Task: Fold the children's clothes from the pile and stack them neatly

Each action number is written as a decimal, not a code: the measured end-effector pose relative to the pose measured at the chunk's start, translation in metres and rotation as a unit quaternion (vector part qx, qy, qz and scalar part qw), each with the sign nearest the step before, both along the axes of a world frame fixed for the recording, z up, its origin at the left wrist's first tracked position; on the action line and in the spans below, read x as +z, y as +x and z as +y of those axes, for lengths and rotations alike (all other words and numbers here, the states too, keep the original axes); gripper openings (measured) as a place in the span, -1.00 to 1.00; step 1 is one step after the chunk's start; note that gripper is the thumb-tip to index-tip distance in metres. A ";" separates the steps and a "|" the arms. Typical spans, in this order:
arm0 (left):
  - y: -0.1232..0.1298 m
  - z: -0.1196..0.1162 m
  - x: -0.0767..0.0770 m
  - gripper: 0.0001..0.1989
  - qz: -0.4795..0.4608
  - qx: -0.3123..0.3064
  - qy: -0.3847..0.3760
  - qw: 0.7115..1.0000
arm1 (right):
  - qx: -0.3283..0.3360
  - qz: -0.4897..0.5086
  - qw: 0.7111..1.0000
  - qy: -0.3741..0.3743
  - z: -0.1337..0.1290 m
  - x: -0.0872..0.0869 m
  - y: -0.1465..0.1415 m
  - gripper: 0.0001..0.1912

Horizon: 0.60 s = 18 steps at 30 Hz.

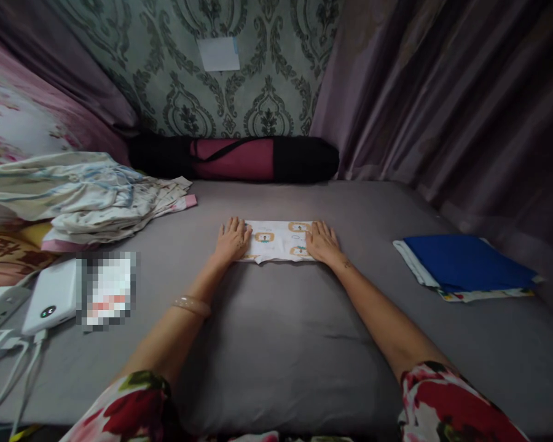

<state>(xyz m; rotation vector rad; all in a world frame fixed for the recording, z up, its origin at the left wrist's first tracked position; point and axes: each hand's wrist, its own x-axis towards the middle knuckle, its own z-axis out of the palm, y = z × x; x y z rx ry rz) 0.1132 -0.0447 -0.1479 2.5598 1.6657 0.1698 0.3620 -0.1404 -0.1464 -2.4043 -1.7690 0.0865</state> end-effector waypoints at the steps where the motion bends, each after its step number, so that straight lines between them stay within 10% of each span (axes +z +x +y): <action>1: -0.003 0.001 -0.003 -0.41 0.002 0.001 -0.012 1.000 | 0.000 0.003 1.000 -0.007 -0.001 -0.002 0.002 -0.37; 11: -0.005 0.005 -0.005 -0.43 -0.051 0.017 -0.057 0.997 | 0.001 0.101 0.995 0.014 0.002 -0.002 0.009 -0.42; 18: -0.033 0.013 0.006 -0.59 -0.187 0.126 -0.093 0.970 | -0.129 0.326 0.935 0.048 -0.009 0.023 0.042 -0.73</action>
